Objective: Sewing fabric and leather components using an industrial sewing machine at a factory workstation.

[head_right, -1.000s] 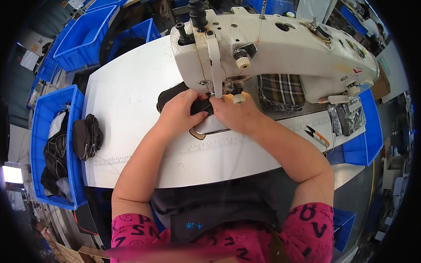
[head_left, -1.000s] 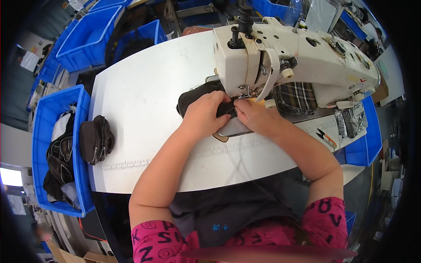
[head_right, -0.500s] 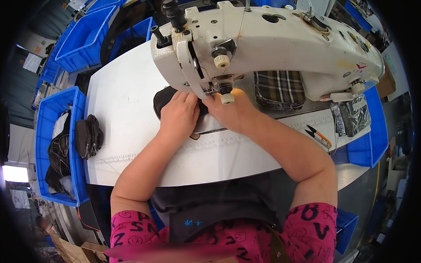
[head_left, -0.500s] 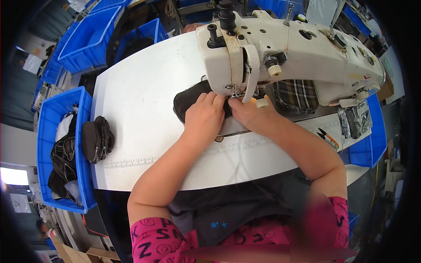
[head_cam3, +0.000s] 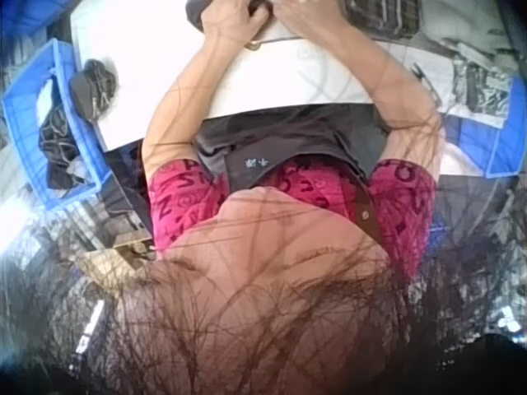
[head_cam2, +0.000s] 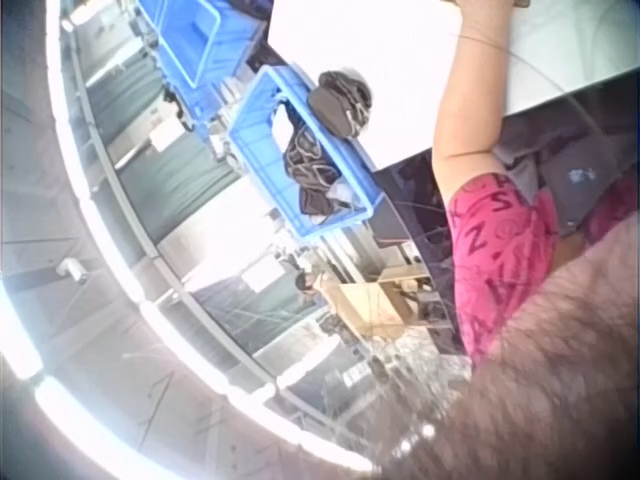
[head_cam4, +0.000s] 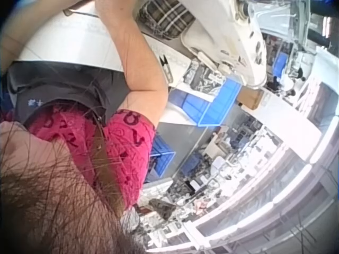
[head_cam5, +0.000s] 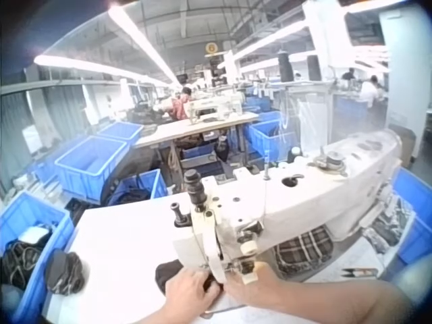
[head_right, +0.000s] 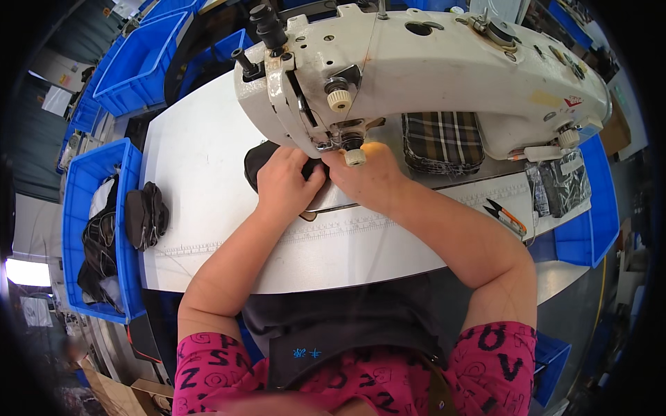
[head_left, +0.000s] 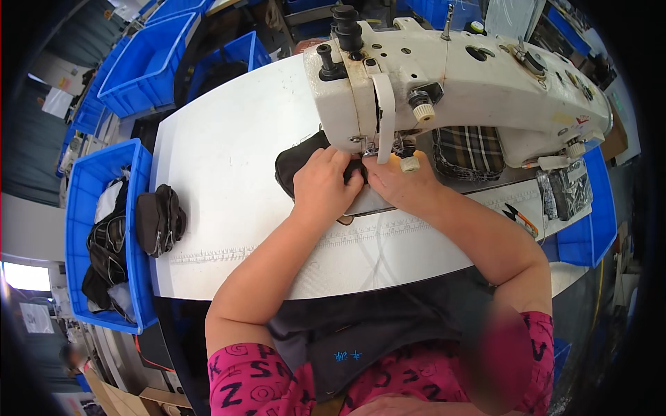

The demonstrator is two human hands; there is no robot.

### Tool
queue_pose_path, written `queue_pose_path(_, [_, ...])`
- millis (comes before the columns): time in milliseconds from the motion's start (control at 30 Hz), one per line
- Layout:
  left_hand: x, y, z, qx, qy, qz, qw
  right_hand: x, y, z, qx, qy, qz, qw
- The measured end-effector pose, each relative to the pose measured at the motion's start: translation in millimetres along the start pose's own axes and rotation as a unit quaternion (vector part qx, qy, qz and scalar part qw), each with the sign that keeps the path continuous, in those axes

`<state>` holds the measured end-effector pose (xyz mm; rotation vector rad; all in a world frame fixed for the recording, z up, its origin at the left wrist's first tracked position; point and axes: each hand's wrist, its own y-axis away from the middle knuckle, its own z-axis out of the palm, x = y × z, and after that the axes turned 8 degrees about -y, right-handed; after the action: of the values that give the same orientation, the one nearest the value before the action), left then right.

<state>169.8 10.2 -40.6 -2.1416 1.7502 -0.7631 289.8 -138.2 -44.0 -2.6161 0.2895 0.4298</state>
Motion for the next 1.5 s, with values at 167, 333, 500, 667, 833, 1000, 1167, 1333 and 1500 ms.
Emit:
queue_pose_path(167, [0,0,-3,-0.034,-0.015,-0.036,0.999,-1,3,0,0.01,0.043,-0.039,0.998])
queue_pose_path(333, [-2,2,-5,0.003,-0.018,0.001,1.0,-8,-3,-1,0.029,0.094,-0.049,0.994])
queue_pose_path(500, [-2,0,-10,-0.005,0.027,0.041,0.999,-2,-2,8,0.026,0.174,-0.073,0.982])
queue_pose_path(667, [-12,0,-12,-0.055,0.169,-0.012,0.984,9,2,18,0.04,0.167,-0.11,0.979])
queue_pose_path(833, [-19,-2,-14,-0.074,0.143,0.013,0.987,7,1,17,0.041,0.178,-0.115,0.976])
queue_pose_path(1000, [-19,-4,-14,-0.052,0.084,0.071,0.993,3,3,9,0.022,0.163,-0.128,0.978])
queue_pose_path(1167, [-23,-5,-11,-0.058,0.055,0.095,0.992,-10,4,-3,-0.043,0.118,-0.089,0.988])
queue_pose_path(1333, [-24,-5,-7,-0.062,0.096,0.069,0.991,-23,19,-22,-0.068,0.1,-0.077,0.99])
queue_pose_path(1500, [-34,-5,-6,-0.132,0.127,0.006,0.983,-30,19,-23,-0.104,0.061,-0.057,0.991])
